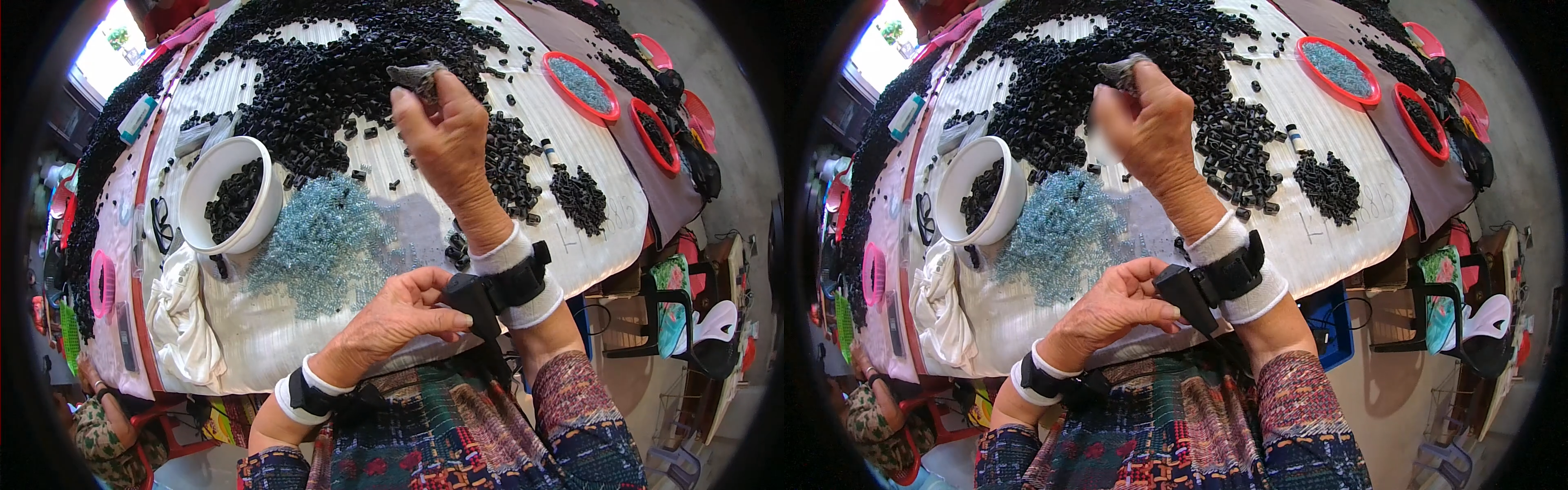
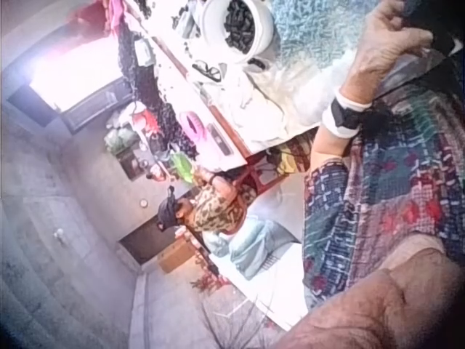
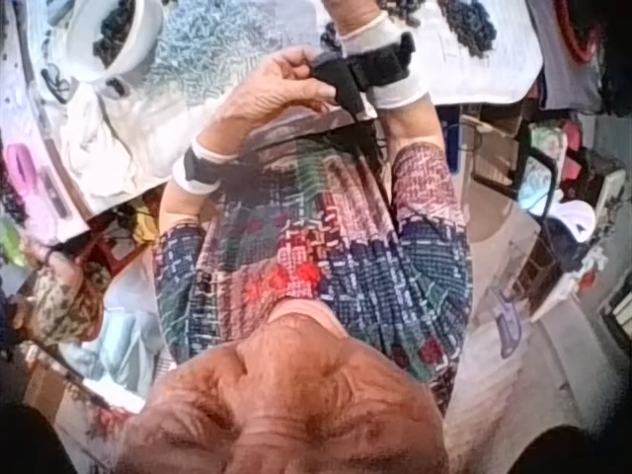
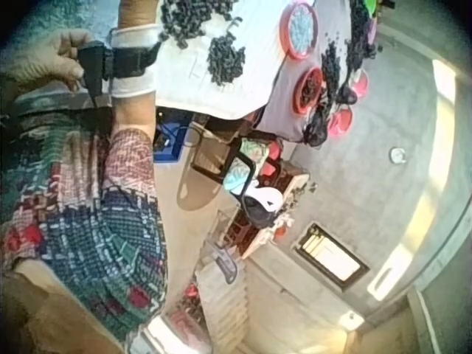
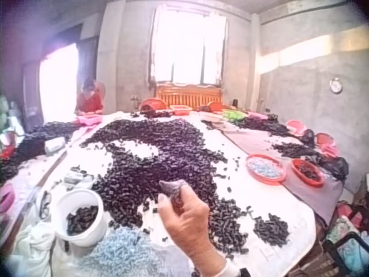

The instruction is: Manually sorting and assembling small black and clear beads/jewelry components on a work table.

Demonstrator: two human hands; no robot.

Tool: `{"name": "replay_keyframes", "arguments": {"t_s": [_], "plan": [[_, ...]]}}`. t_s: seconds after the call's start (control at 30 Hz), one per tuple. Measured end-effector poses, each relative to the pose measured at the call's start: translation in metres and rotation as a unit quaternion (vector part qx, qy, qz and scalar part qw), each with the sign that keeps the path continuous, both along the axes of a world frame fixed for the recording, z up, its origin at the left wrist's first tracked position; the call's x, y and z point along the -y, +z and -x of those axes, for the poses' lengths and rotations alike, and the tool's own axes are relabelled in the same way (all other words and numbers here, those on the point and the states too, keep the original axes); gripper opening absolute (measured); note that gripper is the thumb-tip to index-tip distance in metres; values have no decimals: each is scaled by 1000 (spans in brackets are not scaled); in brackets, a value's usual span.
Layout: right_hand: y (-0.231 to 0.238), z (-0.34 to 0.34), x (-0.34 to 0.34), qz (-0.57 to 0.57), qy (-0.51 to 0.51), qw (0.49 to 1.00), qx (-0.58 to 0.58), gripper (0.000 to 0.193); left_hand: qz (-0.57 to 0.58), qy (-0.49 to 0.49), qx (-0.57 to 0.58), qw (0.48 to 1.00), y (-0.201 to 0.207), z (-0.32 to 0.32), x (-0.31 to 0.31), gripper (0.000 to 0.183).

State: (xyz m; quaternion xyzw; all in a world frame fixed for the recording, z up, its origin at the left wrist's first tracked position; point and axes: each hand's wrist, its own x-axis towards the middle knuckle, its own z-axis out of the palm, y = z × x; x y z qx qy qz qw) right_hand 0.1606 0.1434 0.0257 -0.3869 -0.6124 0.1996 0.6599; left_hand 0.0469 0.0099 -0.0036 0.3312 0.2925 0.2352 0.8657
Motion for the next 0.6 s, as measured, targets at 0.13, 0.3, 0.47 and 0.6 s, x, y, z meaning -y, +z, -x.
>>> {"name": "replay_keyframes", "arguments": {"t_s": [0.13,0.3,0.47,0.6], "plan": [[-9,-4,-6,-294,-188,873,340,16,19,21,-17,999,-2,0,1,31],[-25,0,-8,-306,-214,845,383,27,10,36,-29,999,-5,-2,3,36],[-27,9,-19,-274,-234,860,361,26,-86,120,-91,985,-10,-13,4,49],[-27,6,-35,-240,-286,854,362,30,-88,142,-65,984,-11,-12,1,49]]}}
